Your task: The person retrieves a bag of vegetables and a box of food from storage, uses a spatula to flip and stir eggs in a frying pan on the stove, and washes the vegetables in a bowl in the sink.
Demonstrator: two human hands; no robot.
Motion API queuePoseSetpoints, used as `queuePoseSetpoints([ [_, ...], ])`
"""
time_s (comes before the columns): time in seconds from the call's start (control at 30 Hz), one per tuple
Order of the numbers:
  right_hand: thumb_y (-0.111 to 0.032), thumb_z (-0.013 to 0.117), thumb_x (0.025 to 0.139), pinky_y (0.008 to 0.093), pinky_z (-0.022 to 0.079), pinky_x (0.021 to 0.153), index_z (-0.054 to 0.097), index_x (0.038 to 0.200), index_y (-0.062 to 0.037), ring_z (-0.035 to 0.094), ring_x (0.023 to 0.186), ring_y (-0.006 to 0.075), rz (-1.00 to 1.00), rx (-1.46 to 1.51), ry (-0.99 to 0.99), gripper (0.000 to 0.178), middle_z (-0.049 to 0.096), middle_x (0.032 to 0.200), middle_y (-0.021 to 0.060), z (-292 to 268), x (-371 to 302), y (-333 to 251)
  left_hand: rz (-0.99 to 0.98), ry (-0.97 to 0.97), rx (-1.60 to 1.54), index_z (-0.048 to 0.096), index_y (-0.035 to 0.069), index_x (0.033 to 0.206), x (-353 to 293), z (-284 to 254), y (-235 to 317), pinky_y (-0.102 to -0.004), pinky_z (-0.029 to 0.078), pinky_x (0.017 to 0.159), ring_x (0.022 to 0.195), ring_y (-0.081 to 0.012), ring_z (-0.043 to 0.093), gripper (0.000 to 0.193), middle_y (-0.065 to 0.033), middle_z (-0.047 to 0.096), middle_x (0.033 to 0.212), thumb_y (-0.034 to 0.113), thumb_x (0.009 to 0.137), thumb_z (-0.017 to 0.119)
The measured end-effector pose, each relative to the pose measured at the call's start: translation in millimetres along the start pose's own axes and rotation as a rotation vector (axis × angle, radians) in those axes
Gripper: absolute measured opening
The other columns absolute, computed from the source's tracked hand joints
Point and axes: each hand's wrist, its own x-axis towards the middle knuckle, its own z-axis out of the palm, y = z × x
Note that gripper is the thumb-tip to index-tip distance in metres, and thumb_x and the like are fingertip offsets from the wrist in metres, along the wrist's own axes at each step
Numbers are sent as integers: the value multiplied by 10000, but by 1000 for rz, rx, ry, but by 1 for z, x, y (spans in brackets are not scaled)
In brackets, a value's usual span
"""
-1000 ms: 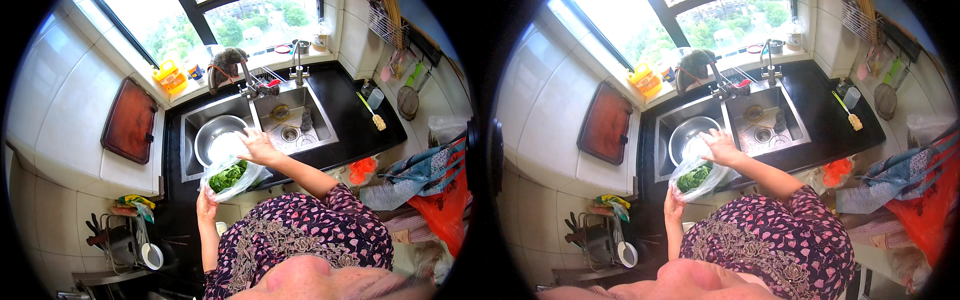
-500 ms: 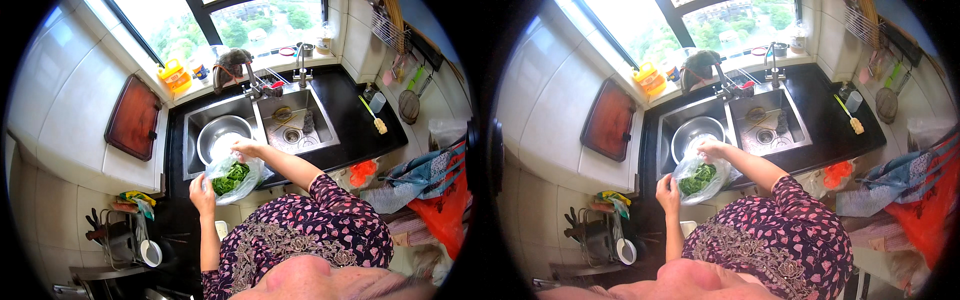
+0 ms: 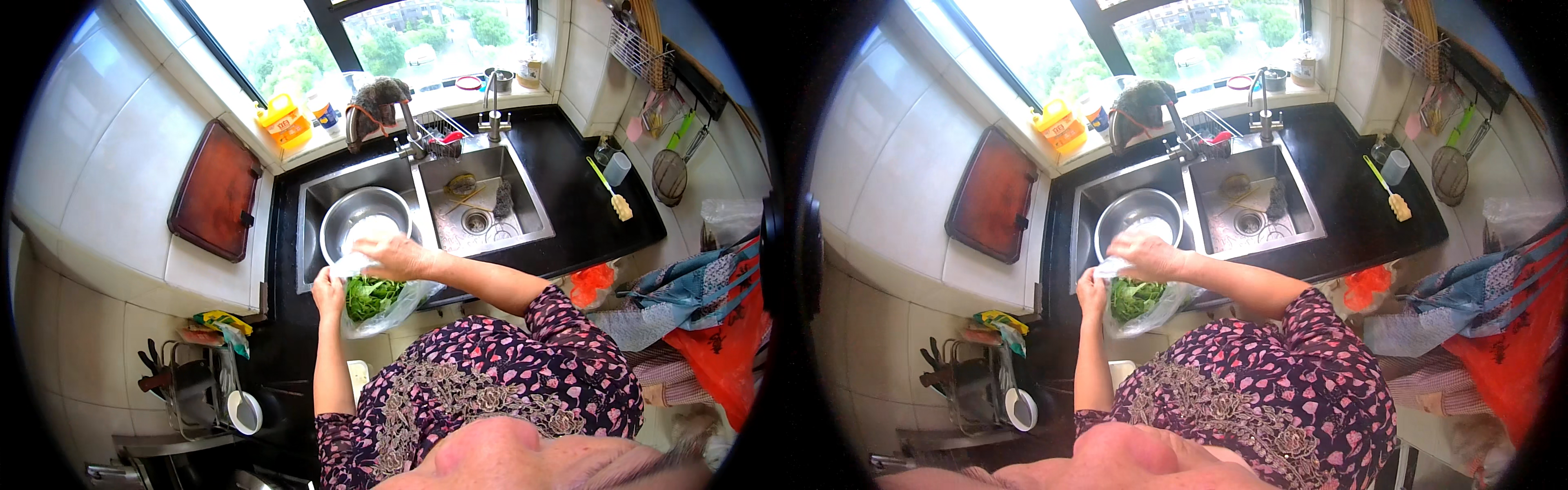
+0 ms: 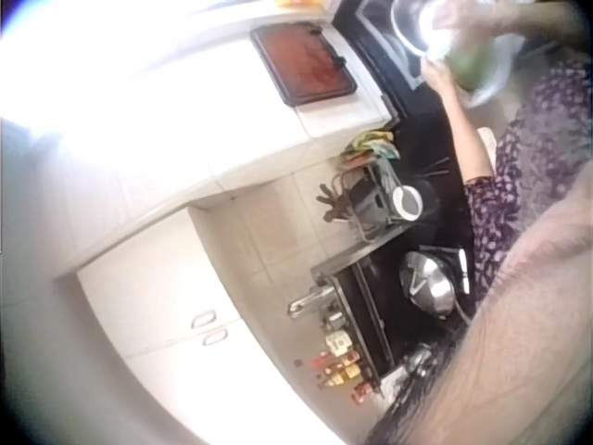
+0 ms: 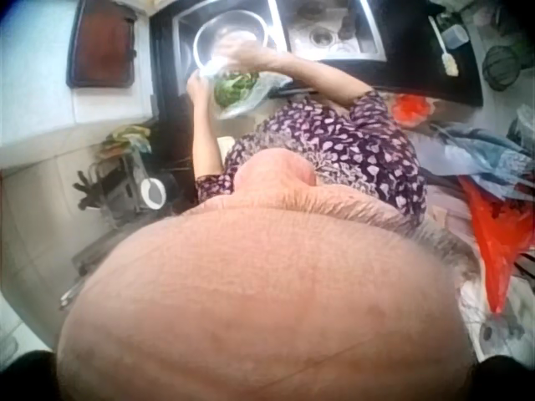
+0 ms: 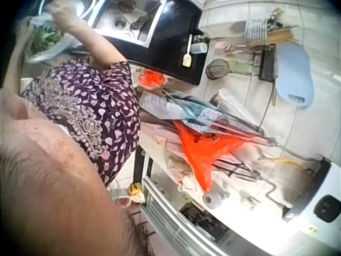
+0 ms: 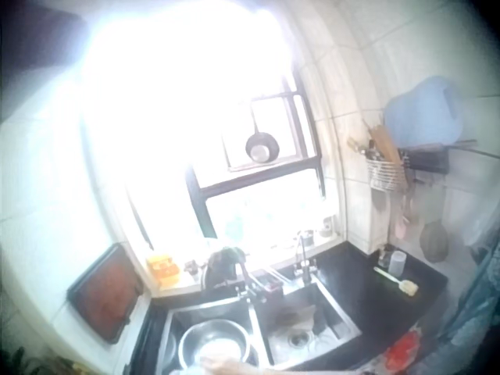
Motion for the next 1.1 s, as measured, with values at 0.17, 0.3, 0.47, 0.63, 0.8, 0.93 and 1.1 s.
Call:
queuePoseSetpoints([
  [0.17,-587,546,817,487,362,988,661,964,-29,643,900,297,34,-262,-728,589,661,876,167,-6,-27,-9,48,7,-94,632,-4,845,25,4,-12,-338,468,634,635,-183,601,192,-117,641,700,156,884,533],
  [0.3,-647,459,845,546,284,1032,706,826,-32,650,900,278,168,-431,-852,663,676,778,145,-34,-45,2,69,-2,86,645,3,807,25,-14,17,-316,446,595,608,-139,561,180,-74,620,663,172,855,606],
  [0.47,-502,490,901,570,300,1026,694,745,-49,663,771,313,290,-447,-588,520,662,701,146,-57,-58,5,197,79,141,648,35,849,17,-7,15,-414,470,618,683,-339,632,238,-178,624,714,269,829,606],
  [0.63,-271,593,861,555,371,943,647,812,-65,623,835,283,133,-391,-352,219,640,789,100,-62,-99,-1,416,195,448,517,59,1267,-30,-12,76,-421,439,882,1041,-341,549,548,-180,540,1175,227,783,710],
  [0.8,-119,612,838,397,482,825,618,981,-36,602,827,292,125,-140,-149,166,603,926,105,-82,-99,-23,566,-249,369,566,54,1202,-82,-17,128,-432,369,1003,1201,-309,478,454,-142,579,1195,210,797,698],
  [0.93,-59,583,839,387,509,745,599,1028,-1,613,858,317,140,-53,-157,198,605,948,130,-61,-84,-12,643,-330,677,599,103,1148,-109,-7,118,-576,178,1096,1211,-281,480,409,-90,618,1085,247,781,706],
  [1.1,-87,591,843,390,505,760,600,1045,-12,620,874,313,139,-48,-200,216,615,978,129,-57,-77,-17,579,-321,799,638,121,1033,-129,-14,111,-606,162,1090,1106,-253,530,251,-57,618,932,173,789,671],
])
